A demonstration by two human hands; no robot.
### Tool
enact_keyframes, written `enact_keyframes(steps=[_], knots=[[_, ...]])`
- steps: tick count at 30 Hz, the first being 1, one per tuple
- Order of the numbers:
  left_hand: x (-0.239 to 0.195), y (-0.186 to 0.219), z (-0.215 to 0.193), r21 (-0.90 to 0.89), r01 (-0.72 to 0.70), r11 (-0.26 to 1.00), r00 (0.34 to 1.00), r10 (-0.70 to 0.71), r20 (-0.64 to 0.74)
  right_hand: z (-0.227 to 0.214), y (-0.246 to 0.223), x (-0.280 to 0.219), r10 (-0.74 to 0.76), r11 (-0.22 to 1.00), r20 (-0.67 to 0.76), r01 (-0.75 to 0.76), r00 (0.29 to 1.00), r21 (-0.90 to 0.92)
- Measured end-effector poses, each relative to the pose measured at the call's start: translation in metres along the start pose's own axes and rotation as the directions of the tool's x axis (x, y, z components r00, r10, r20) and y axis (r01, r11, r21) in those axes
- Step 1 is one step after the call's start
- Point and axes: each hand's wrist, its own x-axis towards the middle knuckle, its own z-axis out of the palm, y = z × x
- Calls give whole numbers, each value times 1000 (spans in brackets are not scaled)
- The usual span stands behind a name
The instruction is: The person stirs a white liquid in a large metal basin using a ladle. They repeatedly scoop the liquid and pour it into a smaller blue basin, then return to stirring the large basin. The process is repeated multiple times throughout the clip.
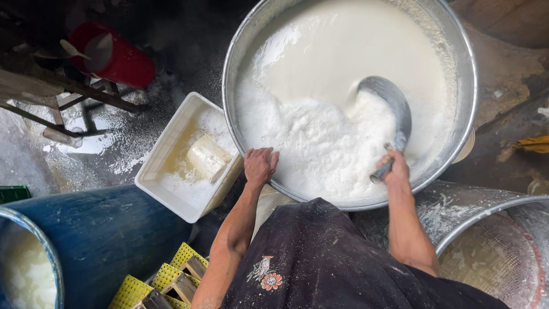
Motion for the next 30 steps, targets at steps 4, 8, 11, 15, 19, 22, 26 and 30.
enact_keyframes(steps=[4,8,11,15,19,22,26,30], knots=[[2,4,-1,21,-3,1000,1000,3,-4,48,18,49,94,986,178,-116,980,121],[4,7,-3,36,6,999,1000,-6,0,111,24,105,128,983,189,-150,974,107],[6,10,-5,42,9,999,1000,-9,5,164,24,144,165,974,239,-196,957,114],[9,13,-7,42,22,999,999,-23,25,241,20,176,73,997,312,-72,947,-17],[13,17,-7,46,77,996,996,-78,32,317,21,173,-59,929,316,168,947,-329],[15,18,-8,67,93,993,994,-96,49,355,25,161,-105,706,346,315,932,-634],[11,16,-4,99,92,991,992,-100,74,350,25,154,-180,98,559,580,809,-809],[10,11,2,105,77,991,995,-84,58,319,25,142,-104,-138,555,541,825,-830]])
